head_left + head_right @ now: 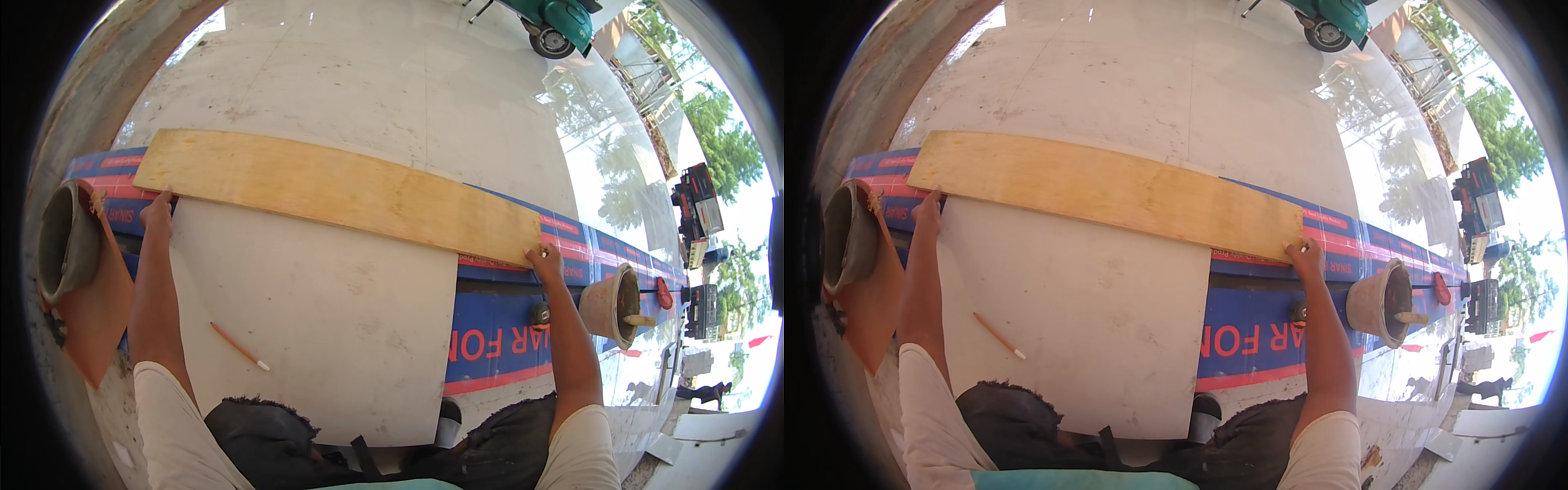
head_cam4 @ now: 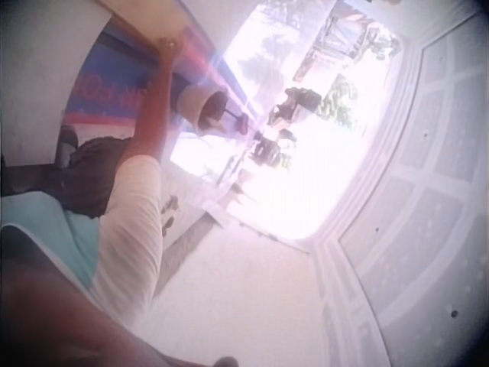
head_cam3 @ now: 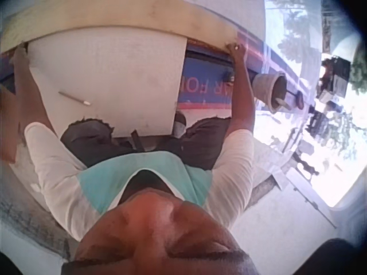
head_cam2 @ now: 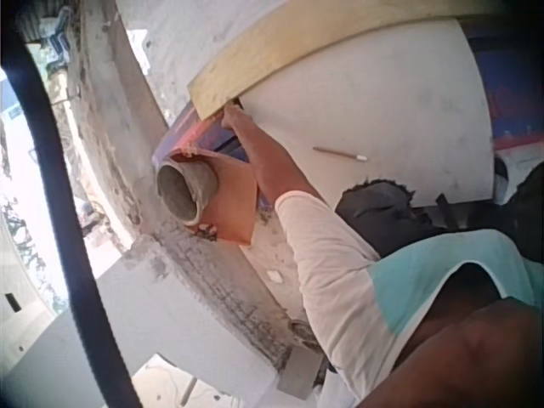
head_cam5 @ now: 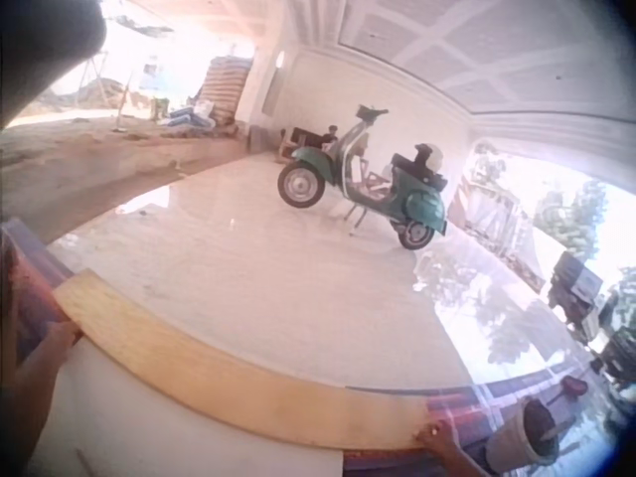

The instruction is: The person measures a floor tile with a tape measure and marks a point with a pencil. The person then positions a wooden board as a straightedge across the tile and draws a line using the pencil.

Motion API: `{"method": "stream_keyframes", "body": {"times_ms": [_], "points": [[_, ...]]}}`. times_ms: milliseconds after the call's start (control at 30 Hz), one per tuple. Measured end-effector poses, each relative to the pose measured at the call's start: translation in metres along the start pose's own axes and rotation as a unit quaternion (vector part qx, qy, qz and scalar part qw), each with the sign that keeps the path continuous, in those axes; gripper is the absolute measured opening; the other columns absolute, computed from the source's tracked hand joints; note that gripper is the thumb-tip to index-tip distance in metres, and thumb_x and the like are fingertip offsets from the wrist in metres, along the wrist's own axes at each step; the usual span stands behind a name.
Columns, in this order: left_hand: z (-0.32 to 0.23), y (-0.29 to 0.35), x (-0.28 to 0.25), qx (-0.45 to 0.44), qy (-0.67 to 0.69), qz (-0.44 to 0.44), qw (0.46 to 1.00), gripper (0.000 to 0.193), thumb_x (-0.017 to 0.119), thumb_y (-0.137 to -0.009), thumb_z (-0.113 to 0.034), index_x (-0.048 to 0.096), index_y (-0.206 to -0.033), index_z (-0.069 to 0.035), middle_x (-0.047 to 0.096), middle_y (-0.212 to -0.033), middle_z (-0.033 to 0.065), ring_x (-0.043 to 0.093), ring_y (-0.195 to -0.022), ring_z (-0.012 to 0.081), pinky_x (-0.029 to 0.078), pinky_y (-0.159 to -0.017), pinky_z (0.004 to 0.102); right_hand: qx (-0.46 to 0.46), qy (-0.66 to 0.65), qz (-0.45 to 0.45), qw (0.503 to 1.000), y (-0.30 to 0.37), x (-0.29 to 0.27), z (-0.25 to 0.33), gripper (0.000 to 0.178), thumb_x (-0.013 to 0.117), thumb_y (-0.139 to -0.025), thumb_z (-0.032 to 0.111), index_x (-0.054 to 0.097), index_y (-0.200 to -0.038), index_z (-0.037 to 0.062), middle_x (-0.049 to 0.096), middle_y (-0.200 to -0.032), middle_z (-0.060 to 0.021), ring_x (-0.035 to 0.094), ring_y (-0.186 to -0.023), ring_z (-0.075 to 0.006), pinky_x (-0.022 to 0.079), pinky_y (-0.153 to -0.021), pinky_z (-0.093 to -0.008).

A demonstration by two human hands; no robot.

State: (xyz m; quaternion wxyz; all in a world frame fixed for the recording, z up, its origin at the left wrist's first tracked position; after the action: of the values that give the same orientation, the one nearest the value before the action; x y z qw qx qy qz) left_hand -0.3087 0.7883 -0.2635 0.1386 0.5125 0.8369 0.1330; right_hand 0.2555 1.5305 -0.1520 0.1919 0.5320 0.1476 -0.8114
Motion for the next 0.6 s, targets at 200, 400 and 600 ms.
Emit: {"method": "stream_keyframes", "body": {"times_ms": [200,400,600], "points": [[-0.002,0.002,-0.001,0.018,0.012,-0.002,1.000,0.029,0.083,-0.072,-0.022,0.059,-0.078,-0.006,0.055,-0.064,-0.0006,0.042,-0.047,0.0074,0.033,-0.043,0.0244,-0.003,-0.006,0.001,1.000,0.003,0.000,0.005,0.055,0.078,-0.068,0.038,0.066,-0.105,-0.0007,0.067,-0.098,-0.0146,0.064,-0.089,-0.0245,0.049,-0.079,-0.0355],[-0.002,0.013,0.004,-0.002,0.008,0.009,1.000,0.032,0.082,-0.073,-0.024,0.059,-0.079,-0.004,0.056,-0.064,0.0008,0.044,-0.049,0.0079,0.036,-0.044,0.0235,0.005,0.021,-0.004,1.000,0.009,-0.009,0.009,0.058,0.077,-0.069,0.041,0.065,-0.108,-0.0005,0.067,-0.097,-0.0156,0.064,-0.090,-0.0267,0.049,-0.080,-0.0375],[-0.024,-0.015,-0.033,0.111,-0.186,-0.033,0.976,0.045,0.074,-0.078,-0.037,0.061,-0.092,0.003,0.066,-0.076,0.0105,0.061,-0.064,0.0201,0.049,-0.061,0.0318,0.040,0.051,-0.015,0.998,0.001,-0.014,0.029,0.060,0.062,-0.081,0.048,0.058,-0.122,0.0040,0.063,-0.113,-0.0213,0.059,-0.109,-0.0364,0.045,-0.092,-0.0436]]}}
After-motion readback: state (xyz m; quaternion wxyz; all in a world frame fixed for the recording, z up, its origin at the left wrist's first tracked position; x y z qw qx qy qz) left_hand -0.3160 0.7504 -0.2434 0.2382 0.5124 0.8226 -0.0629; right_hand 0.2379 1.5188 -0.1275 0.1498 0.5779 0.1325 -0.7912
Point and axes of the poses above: each hand's wrist, its own y-axis away from the middle knuckle, its own x-axis out of the palm, z = x × y, the point moved 6 cm from there along -y, towards the middle knuckle
